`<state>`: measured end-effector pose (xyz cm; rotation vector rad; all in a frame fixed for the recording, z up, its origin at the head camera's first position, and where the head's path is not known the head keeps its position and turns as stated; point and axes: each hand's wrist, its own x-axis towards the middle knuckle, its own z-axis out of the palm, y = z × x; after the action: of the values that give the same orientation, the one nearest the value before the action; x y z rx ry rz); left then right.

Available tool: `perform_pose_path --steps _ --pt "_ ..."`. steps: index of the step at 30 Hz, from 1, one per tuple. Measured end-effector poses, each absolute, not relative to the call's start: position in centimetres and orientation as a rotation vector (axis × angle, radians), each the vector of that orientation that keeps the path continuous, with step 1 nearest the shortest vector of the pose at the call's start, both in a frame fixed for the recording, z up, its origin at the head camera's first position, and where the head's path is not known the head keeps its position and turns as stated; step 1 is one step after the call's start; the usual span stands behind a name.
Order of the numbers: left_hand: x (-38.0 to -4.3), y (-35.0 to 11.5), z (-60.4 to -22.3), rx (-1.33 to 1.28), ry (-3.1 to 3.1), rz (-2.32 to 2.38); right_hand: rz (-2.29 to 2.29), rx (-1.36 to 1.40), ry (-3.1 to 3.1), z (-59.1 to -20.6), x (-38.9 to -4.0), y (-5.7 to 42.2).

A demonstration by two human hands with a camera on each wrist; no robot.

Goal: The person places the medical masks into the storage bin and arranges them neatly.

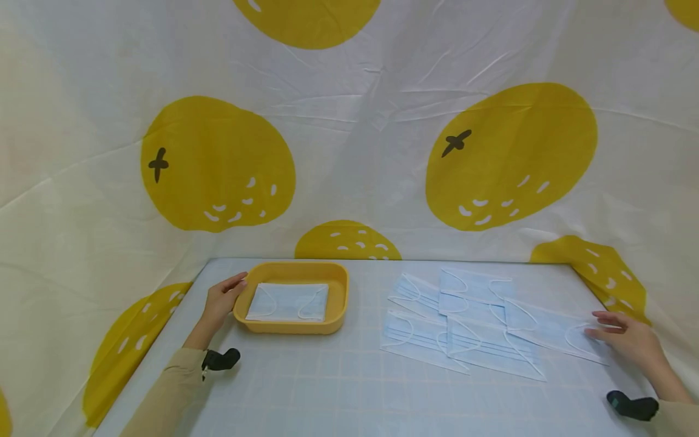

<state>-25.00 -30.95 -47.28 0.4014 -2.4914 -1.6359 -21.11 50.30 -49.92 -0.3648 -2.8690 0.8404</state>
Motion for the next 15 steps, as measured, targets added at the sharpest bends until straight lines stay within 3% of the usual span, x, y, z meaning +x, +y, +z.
perform_pose_path --steps 15 --pt "-24.88 -30.94 -47.23 0.406 -2.503 -1.626 0.913 -0.525 -2.922 -50.63 -21.62 51.37"
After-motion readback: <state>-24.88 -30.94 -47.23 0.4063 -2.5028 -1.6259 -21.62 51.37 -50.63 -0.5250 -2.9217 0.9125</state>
